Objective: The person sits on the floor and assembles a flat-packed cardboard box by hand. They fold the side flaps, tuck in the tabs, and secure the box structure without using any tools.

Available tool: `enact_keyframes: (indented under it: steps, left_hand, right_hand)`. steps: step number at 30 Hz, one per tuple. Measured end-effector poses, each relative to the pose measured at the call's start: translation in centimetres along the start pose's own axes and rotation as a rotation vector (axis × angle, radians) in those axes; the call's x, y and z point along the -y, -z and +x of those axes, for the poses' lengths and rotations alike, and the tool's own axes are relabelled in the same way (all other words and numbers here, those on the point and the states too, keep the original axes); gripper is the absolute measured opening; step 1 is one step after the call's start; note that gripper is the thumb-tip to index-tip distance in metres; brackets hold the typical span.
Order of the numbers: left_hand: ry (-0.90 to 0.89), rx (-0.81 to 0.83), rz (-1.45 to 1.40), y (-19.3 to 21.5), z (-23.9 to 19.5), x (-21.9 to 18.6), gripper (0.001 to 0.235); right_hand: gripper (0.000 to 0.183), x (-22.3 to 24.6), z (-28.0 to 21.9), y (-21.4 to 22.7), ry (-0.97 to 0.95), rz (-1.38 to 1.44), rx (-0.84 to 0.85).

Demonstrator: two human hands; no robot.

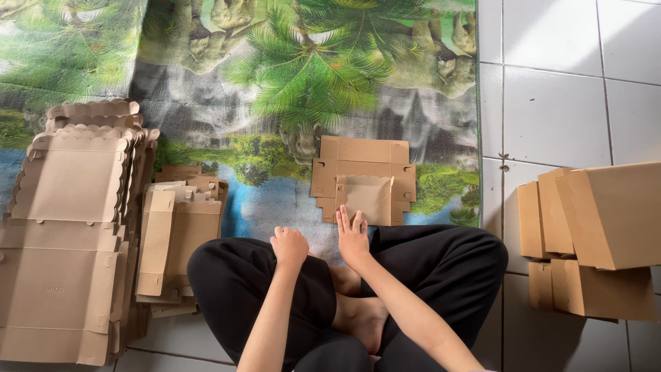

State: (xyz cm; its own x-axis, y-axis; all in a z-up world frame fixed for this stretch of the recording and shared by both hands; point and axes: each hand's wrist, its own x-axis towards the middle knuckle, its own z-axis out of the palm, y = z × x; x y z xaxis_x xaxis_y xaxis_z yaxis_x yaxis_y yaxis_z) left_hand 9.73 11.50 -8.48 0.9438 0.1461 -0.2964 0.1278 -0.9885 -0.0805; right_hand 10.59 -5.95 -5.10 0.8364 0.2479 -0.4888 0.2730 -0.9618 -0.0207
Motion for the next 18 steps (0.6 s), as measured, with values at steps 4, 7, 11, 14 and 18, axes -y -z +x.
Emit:
enact_keyframes:
  steps: [4,7,11,14,18]
  left_hand:
    - [0.010,-0.026,-0.014,0.6,-0.4,-0.1,0.022]
    - [0.018,-0.036,-0.014,0.8,-0.5,-0.1,0.022]
    - [0.027,-0.038,-0.018,0.3,-0.1,-0.2,0.023]
    - [0.014,-0.030,-0.024,0.5,-0.2,-0.1,0.023]
    - [-0.036,-0.028,-0.014,0.8,-0.2,-0.3,0.025]
  right_hand:
    - [0.073,0.0,-1.0,0.2,0.018,0.048,0.020]
    - [0.076,0.1,-1.6,0.4,0.012,0.095,0.049]
    - [0.079,-0.4,-2.4,0.9,0.038,0.127,0.061]
    - [0.084,-0.6,-3.2,1.5,0.054,0.179,0.064]
    - [0.093,-0.6,-3.3,1.6,0.055,0.239,0.059]
